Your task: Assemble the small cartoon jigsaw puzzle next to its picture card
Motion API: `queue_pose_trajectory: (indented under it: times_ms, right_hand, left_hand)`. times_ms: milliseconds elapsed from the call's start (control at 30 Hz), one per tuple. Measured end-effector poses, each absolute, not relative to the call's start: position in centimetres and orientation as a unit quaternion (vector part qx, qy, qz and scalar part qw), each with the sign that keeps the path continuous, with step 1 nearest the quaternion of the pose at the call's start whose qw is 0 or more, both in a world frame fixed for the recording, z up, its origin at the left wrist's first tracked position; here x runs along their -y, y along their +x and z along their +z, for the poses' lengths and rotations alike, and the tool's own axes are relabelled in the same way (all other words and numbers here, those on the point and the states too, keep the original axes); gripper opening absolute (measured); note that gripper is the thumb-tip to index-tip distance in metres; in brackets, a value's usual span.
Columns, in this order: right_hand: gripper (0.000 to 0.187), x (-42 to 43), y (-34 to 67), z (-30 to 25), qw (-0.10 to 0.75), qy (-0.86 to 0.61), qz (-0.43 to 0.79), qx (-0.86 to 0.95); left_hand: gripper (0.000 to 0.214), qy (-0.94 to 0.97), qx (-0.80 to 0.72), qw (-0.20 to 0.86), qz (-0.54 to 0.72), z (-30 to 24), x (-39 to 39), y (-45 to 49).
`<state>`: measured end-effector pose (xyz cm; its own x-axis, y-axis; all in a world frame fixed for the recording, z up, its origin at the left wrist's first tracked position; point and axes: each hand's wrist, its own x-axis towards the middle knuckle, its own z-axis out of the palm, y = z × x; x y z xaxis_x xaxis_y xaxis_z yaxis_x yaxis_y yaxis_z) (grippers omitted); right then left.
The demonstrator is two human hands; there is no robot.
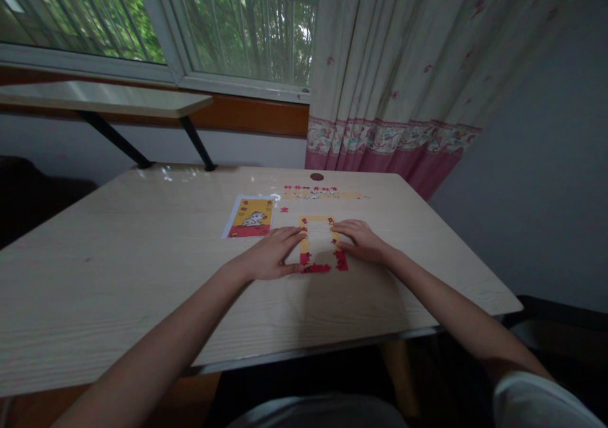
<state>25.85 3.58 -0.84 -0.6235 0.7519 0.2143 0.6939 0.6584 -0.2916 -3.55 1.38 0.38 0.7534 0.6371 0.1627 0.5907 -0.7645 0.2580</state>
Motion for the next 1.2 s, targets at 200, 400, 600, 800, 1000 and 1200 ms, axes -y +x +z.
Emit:
queue_pose_trajectory:
  times_ms: [200,400,600,800,1000,1200]
  right_hand:
    - [0.040,-4.1,26.0,-1.1,0.183,-0.391,0.096,0.897]
    - [0.024,-1.1,24.6,0.2,0.243,-0.326,0.091,0.909]
    - [0.016,1.5,22.7,1.0,0.197,-0.304,0.112,0.925]
    - [0.014,1.6,22.6,0.7,0.176,-0.311,0.106,0.928]
    - [0.013,1.5,22.5,0.6,0.170,-0.314,0.088,0.930]
    - [0.018,1.5,22.6,0.6,0.171,-0.289,0.065,0.940]
  left_hand:
    - [0.066,0.928,-0.335,0.100,0.125,0.6,-1.3,-3.4]
    - [0.067,0.930,-0.338,0.096,0.110,0.6,-1.4,-3.5]
    - [0.066,0.928,-0.339,0.090,0.125,0.6,-1.3,-3.4]
    - [0.070,0.925,-0.352,0.085,0.116,0.7,-1.0,-3.1]
    - [0.070,0.925,-0.350,0.085,0.124,0.4,-1.1,-3.2]
    - [0.073,0.923,-0.358,0.081,0.113,0.5,-1.0,-3.2]
